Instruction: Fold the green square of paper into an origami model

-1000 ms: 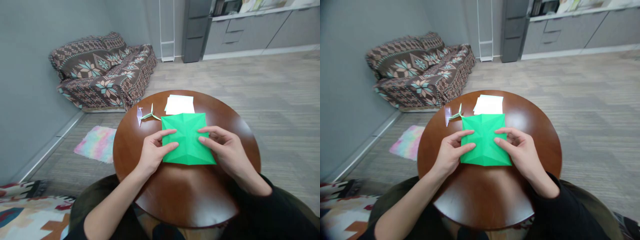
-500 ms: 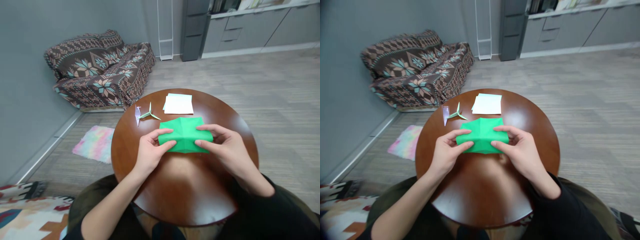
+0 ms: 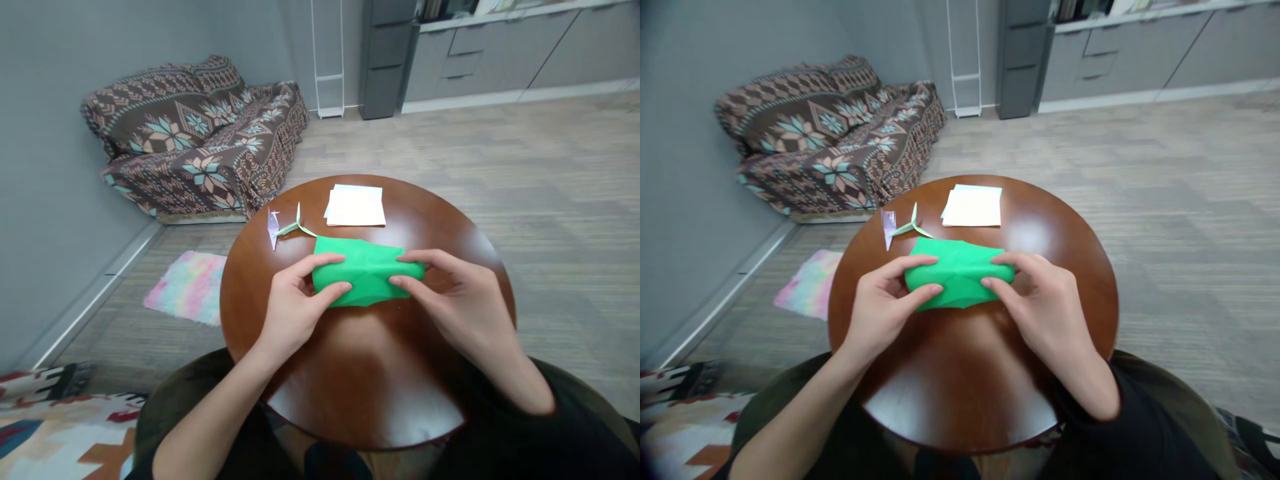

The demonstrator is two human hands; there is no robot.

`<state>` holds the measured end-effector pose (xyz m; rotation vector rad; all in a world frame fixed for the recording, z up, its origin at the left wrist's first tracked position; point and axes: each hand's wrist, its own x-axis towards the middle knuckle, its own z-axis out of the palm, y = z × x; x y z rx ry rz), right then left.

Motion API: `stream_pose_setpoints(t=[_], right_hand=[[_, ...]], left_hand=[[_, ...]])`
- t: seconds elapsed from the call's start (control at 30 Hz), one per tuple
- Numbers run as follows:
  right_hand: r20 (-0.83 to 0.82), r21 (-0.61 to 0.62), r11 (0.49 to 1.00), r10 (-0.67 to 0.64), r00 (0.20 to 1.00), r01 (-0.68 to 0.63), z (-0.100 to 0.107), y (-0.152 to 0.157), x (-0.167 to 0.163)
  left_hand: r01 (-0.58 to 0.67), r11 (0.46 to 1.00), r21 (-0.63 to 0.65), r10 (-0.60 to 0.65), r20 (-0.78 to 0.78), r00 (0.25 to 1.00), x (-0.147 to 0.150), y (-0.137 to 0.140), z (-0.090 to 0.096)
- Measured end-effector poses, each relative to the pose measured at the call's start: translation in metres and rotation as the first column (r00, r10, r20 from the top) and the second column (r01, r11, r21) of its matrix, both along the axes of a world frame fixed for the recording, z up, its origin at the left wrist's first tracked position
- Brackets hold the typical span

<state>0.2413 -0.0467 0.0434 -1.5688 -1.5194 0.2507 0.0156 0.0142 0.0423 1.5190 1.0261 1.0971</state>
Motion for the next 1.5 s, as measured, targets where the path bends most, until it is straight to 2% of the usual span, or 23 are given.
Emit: stream_pose_setpoints(t=[0.1, 0.27, 0.3, 0.4, 0.5, 0.6, 0.7, 0.8, 0.83, 0.9, 0.97, 1.03, 1.13, 1.23, 1.37, 1.43, 1.5], right_hand=[[0.115, 0.021, 0.999, 0.043, 0.992, -0.045, -0.002, 0.001, 0.004], [0.4, 0.077, 0.996, 0.0, 0.917, -0.034, 0.002, -0.003, 0.002], [0.425, 0.08, 0.994, 0.033, 0.905, -0.073, 0.004, -0.005, -0.001], [0.407, -0.013, 0.959, 0.264, 0.874, -0.284, 0.009, -0.01, -0.013], [0.325, -0.097, 0.93, 0.367, 0.872, -0.355, 0.01, -0.012, -0.021], [0.207, -0.157, 0.917, 0.394, 0.896, -0.367, 0.011, -0.009, -0.021], [-0.038, -0.282, 0.862, 0.429, 0.903, -0.421, 0.014, -0.005, -0.018], [-0.335, -0.352, 0.788, 0.397, 0.854, -0.505, 0.018, -0.002, -0.014], [-0.413, -0.354, 0.771, 0.378, 0.828, -0.529, 0.019, -0.002, -0.013], [-0.518, -0.356, 0.747, 0.342, 0.784, -0.562, 0.02, -0.002, -0.011], [-0.567, -0.368, 0.728, 0.317, 0.76, -0.578, 0.019, -0.002, -0.009], [-0.587, -0.393, 0.709, 0.297, 0.753, -0.585, 0.018, -0.001, -0.007], [-0.653, -0.404, 0.679, 0.255, 0.713, -0.613, 0.014, 0.003, -0.005], [-0.766, -0.351, 0.685, 0.183, 0.617, -0.639, 0.01, 0.006, -0.004], [-0.842, -0.29, 0.681, 0.153, 0.518, -0.672, 0.005, 0.007, -0.007], [-0.83, -0.273, 0.668, 0.2, 0.52, -0.692, 0.004, 0.006, -0.011], [-0.789, -0.239, 0.721, 0.246, 0.563, -0.65, 0.003, 0.005, -0.015]], left_hand=[[-0.012, 1.0, -0.002, 0.012, -0.049, 0.999, 0.0, 0.0, 0.001], [-0.007, 1.0, 0.0, 0.007, -0.135, 0.991, 0.0, -0.005, 0.005], [0.007, 1.0, -0.001, -0.007, -0.149, 0.989, 0.001, -0.007, 0.006], [0.085, 0.996, -0.009, -0.086, -0.154, 0.984, 0.003, -0.013, 0.011], [0.183, 0.982, -0.043, -0.186, -0.098, 0.978, 0.005, -0.017, 0.015], [0.189, 0.981, -0.033, -0.191, -0.069, 0.979, 0.005, -0.018, 0.017], [0.149, 0.989, 0.021, -0.147, -0.084, 0.986, 0.003, -0.016, 0.015], [0.07, 0.992, 0.11, -0.061, -0.087, 0.994, 0.0, -0.011, 0.013], [0.072, 0.994, 0.082, -0.066, -0.064, 0.996, -0.001, -0.009, 0.013], [0.172, 0.982, -0.081, -0.173, 0.0, 0.985, -0.002, -0.006, 0.013], [0.307, 0.922, -0.235, -0.304, 0.049, 0.951, -0.002, -0.005, 0.013], [0.362, 0.887, -0.286, -0.36, 0.063, 0.931, -0.002, -0.005, 0.012], [0.359, 0.873, -0.329, -0.351, 0.086, 0.932, 0.0, -0.007, 0.012], [0.349, 0.868, -0.354, -0.332, 0.11, 0.937, 0.003, -0.009, 0.013], [0.235, 0.932, -0.278, -0.195, 0.164, 0.967, 0.006, -0.011, 0.013], [0.162, 0.958, -0.237, -0.121, 0.178, 0.977, 0.007, -0.011, 0.013], [0.134, 0.965, -0.227, -0.101, 0.149, 0.984, 0.006, -0.012, 0.013]])
